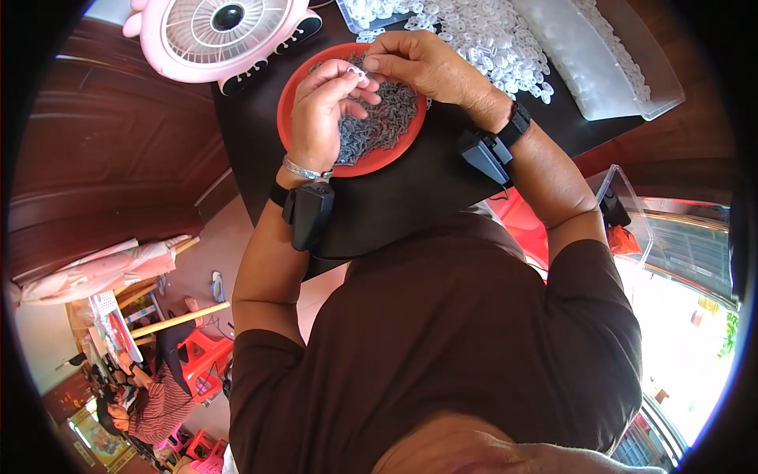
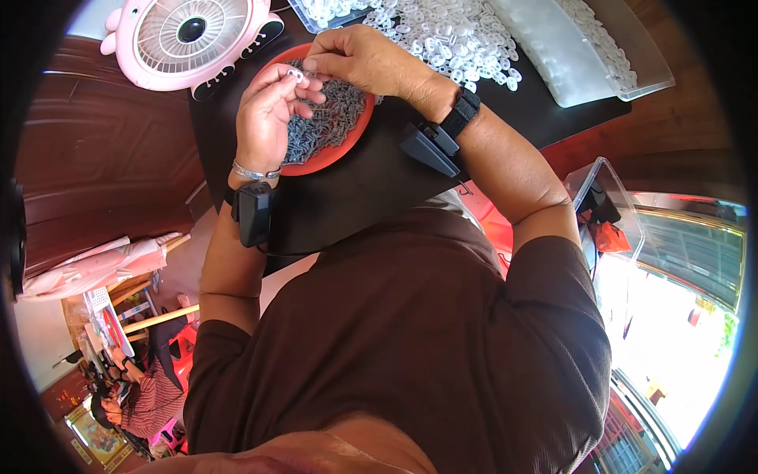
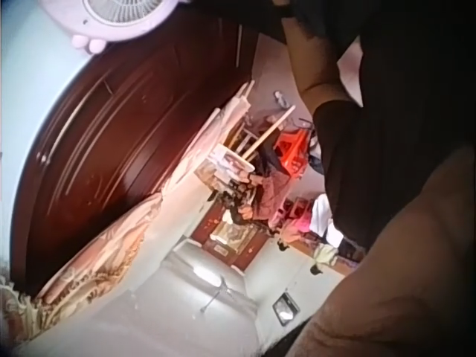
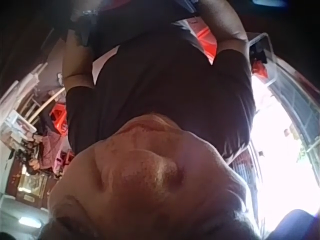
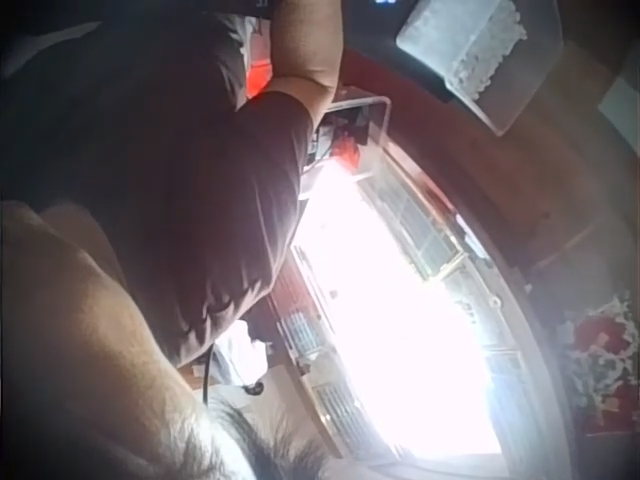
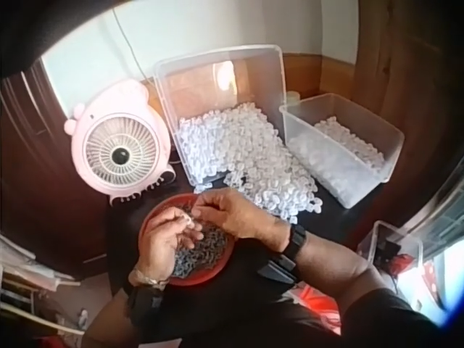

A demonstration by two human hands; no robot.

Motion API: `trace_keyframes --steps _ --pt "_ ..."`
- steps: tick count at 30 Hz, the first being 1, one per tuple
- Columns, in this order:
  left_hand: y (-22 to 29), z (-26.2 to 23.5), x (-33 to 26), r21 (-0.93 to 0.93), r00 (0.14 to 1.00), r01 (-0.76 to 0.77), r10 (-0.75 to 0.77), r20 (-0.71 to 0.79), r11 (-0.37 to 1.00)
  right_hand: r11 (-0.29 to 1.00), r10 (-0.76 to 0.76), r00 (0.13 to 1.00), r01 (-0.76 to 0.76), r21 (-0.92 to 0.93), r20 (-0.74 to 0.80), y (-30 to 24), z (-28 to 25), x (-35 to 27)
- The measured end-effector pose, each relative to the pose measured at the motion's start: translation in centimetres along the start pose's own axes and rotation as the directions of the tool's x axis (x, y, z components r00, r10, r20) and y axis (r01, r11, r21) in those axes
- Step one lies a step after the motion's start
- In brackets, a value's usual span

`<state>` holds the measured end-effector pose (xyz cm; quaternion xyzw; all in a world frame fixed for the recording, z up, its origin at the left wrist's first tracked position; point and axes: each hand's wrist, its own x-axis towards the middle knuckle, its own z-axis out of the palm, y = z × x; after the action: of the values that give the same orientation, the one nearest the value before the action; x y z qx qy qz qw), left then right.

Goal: Assembling small white plastic components onto metal pins/rings.

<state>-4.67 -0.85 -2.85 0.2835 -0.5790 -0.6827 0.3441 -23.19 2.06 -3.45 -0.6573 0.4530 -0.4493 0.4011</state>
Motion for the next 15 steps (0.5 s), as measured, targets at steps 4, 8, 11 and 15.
trace_keyframes --steps 4,8,11,15 --pt "-0.6 -0.3 0.2 -0.265 1.0 0.023 -0.023 0.0 0.964 0.995 -0.051 0.999 0.049 -0.088 -0.018 -0.4 0.5 -0.2" --pt "-0.6 -0.7 0.1 -0.314 0.999 -0.009 -0.008 -0.051 0.949 0.887 -0.072 0.993 0.021 -0.461 -0.093 -1.4 1.0 -0.5" --pt "0.0 -1.1 0.3 -0.304 0.988 -0.1 0.059 -0.141 0.947 0.759 -0.271 0.959 0.163 -0.63 -0.079 -1.0 1.3 -0.6" --pt "0.4 -1.7 0.2 -0.213 0.973 -0.144 0.098 -0.209 0.966 0.667 -0.424 0.877 0.472 -0.576 0.227 -1.4 2.4 -1.1"
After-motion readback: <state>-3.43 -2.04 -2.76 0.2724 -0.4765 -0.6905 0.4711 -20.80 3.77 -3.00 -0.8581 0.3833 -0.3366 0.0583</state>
